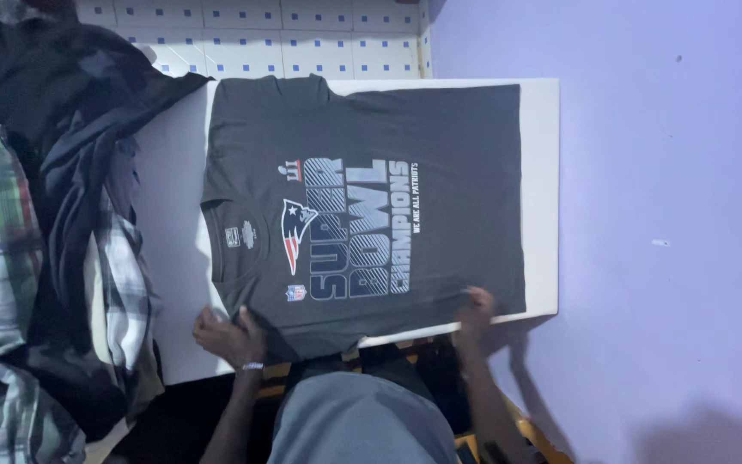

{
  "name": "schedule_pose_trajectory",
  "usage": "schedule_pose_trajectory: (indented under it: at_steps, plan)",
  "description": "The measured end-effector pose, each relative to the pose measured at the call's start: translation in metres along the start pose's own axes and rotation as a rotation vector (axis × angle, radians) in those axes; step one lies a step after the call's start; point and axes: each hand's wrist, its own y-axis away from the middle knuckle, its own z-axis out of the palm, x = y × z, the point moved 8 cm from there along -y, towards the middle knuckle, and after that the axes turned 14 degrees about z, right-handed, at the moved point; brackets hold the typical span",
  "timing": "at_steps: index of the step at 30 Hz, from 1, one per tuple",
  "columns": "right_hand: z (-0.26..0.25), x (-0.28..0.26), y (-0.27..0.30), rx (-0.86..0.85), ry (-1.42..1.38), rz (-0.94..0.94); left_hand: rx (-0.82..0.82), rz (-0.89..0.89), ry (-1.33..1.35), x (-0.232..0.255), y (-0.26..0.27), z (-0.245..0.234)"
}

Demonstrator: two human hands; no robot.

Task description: The person smooths out a shirt on a white surface and then folds it in half.

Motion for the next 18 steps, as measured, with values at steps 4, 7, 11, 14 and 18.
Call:
schedule_pose_trajectory:
  at_steps: [4, 7, 11, 14, 18]
  plan:
    - [-0.086, -0.016, -0.034, 0.283, 0.407, 0.045, -0.128, -0.265, 0.162, -0.039, 0.058, 0.021]
    - [-0.102, -0.015, -0.043, 0.252, 0.474, 0.076, -0.229, -0.438, 0.268, -0.053, 0.087, 0.034]
    - [-0.108, -0.005, -0.061, 0.131, 0.602, -0.007, -0.401, -0.321, 0.113, -0.047, 0.089, 0.04]
    - [-0.113, -0.002, -0.07, 0.126, 0.697, -0.172, -0.463, -0.54, 0.488, -0.049, 0.11, 0.052]
    - [-0.119, 0.005, -0.075, 0.089, 0.553, -0.131, -0.35, -0.312, 0.45, -0.048, 0.108, 0.051]
